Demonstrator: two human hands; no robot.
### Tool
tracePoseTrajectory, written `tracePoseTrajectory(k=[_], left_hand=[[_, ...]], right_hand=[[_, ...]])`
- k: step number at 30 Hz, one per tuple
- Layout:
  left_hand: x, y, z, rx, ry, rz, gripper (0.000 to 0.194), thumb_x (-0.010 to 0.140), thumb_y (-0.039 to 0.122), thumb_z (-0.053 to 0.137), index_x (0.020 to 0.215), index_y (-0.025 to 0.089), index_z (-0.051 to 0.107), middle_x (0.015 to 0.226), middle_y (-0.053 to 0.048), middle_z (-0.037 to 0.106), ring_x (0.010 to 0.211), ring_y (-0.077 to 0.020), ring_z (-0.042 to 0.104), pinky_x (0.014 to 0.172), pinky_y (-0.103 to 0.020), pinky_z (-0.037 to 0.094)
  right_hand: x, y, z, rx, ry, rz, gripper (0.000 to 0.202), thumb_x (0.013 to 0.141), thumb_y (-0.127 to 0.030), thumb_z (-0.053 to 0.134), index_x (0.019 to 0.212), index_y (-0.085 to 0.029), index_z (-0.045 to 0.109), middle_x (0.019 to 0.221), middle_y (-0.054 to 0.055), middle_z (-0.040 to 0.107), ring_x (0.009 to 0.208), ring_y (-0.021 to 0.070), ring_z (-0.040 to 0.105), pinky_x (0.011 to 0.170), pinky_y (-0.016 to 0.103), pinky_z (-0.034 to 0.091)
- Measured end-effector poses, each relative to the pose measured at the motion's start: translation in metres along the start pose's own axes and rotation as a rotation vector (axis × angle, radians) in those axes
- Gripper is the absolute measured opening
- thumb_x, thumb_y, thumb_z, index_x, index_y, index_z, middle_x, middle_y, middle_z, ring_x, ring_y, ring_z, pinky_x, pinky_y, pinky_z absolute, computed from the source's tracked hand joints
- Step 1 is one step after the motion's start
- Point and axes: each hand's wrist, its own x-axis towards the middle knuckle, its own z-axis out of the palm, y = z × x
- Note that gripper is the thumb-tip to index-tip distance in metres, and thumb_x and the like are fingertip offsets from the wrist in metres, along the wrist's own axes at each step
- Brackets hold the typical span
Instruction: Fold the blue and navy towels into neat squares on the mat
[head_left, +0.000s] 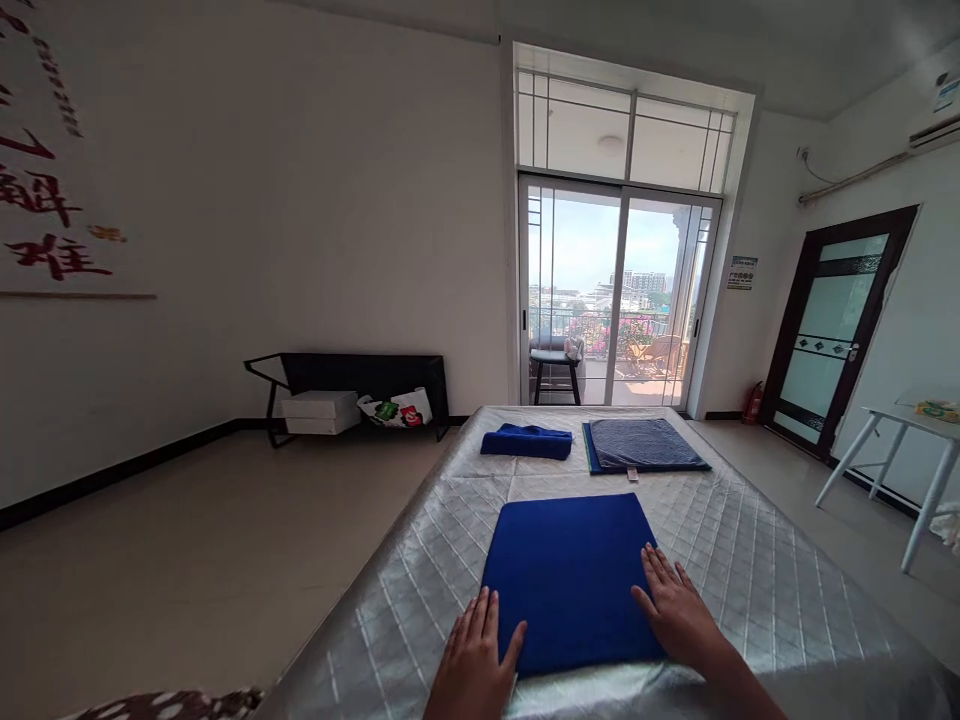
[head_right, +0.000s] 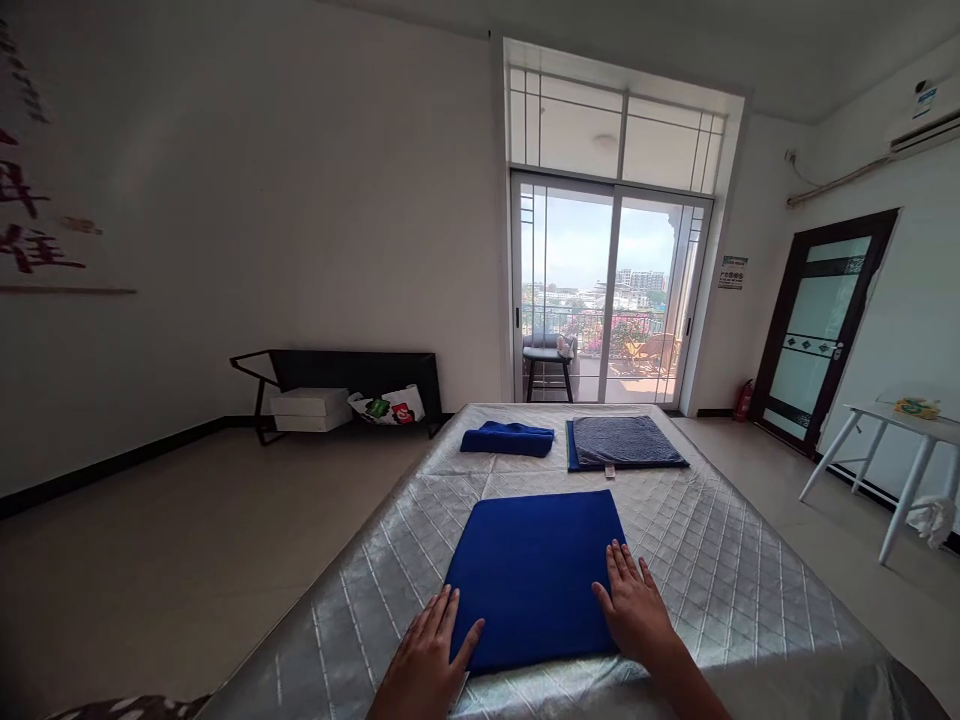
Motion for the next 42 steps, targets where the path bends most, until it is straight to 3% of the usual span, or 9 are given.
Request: tracePoseTrajectory(k=[5,15,18,21,24,27,31,38,42], left_hand=[[0.000,0.002,-0.003,-0.008,-0.017,-0.026,0.073,0.095,0.055,0.030,0.145,0.006,0.050,0.154,-0.016,0.046,0.144,-0.0319,0.040,0.122,-0.050,0.031],[0.006,-0.016,0.000,0.057,-0.017,0.017,0.058,0.095,0.046,0.039,0.143,0.017,0.054,0.151,-0.013,0.051,0.142,-0.0320,0.043,0.119,-0.054,0.034],[0.016,0.018,-0.013,0.070,0.050,0.108,0.059,0.098,0.047,0.036,0.144,0.016,0.053,0.152,-0.012,0.050,0.142,-0.0313,0.043,0.120,-0.051,0.033],[0.036,0.080,-0.021,-0.007,0.053,0.319,0.057,0.102,0.048,0.029,0.146,0.020,0.051,0.154,-0.009,0.048,0.143,-0.0278,0.042,0.119,-0.047,0.036],[0.062,0.138,-0.013,-0.067,-0.053,0.527,0.057,0.104,0.045,0.025,0.148,0.017,0.048,0.156,-0.011,0.044,0.146,-0.0266,0.038,0.120,-0.049,0.035],[0.084,0.162,0.005,-0.057,-0.171,0.620,0.059,0.105,0.045,0.020,0.152,0.015,0.041,0.158,-0.014,0.041,0.148,-0.0271,0.034,0.120,-0.051,0.033],[0.098,0.134,0.020,-0.009,-0.208,0.559,0.065,0.104,0.051,0.017,0.153,0.015,0.037,0.160,-0.013,0.036,0.150,-0.0263,0.030,0.122,-0.050,0.029],[0.107,0.000,0.016,0.072,-0.083,0.226,0.072,0.101,0.056,0.019,0.152,0.009,0.040,0.157,-0.018,0.039,0.148,-0.0292,0.034,0.120,-0.050,0.030],[0.106,-0.034,0.020,0.041,-0.029,0.114,0.077,0.100,0.057,0.017,0.149,0.003,0.040,0.155,-0.022,0.042,0.146,-0.0285,0.037,0.119,-0.047,0.031]], right_hand=[[0.037,-0.010,-0.016,-0.029,-0.004,0.011,0.071,0.101,-0.045,0.020,0.158,-0.004,0.018,0.166,0.011,0.014,0.154,0.0198,0.010,0.124,0.038,0.008],[0.052,0.000,0.012,0.064,0.075,0.011,0.069,0.101,-0.044,0.019,0.159,-0.006,0.020,0.165,0.011,0.020,0.154,0.0192,0.011,0.124,0.037,0.008],[0.053,0.000,0.011,0.083,0.084,0.005,0.068,0.101,-0.043,0.020,0.159,-0.007,0.020,0.166,0.010,0.018,0.154,0.0192,0.011,0.124,0.037,0.008],[0.054,0.002,0.012,0.090,0.096,-0.005,0.067,0.101,-0.040,0.020,0.158,-0.005,0.021,0.166,0.011,0.017,0.154,0.0200,0.011,0.124,0.039,0.009],[0.055,0.004,0.016,0.083,0.113,-0.035,0.066,0.101,-0.037,0.020,0.158,-0.003,0.023,0.165,0.014,0.020,0.154,0.0214,0.012,0.123,0.041,0.011],[0.056,0.006,0.019,0.063,0.109,-0.053,0.064,0.100,-0.032,0.019,0.157,-0.003,0.024,0.164,0.015,0.023,0.154,0.0213,0.012,0.123,0.041,0.013],[0.055,0.004,0.017,0.071,0.105,-0.030,0.065,0.100,-0.035,0.019,0.158,-0.005,0.023,0.164,0.012,0.021,0.154,0.0200,0.012,0.123,0.040,0.011],[0.053,0.000,0.011,0.076,0.081,-0.003,0.065,0.101,-0.037,0.019,0.158,-0.006,0.020,0.166,0.010,0.014,0.154,0.0190,0.010,0.124,0.038,0.008],[0.053,0.002,0.014,0.035,0.081,0.004,0.065,0.102,-0.038,0.020,0.159,-0.006,0.019,0.166,0.010,0.015,0.154,0.0193,0.011,0.124,0.038,0.008]])
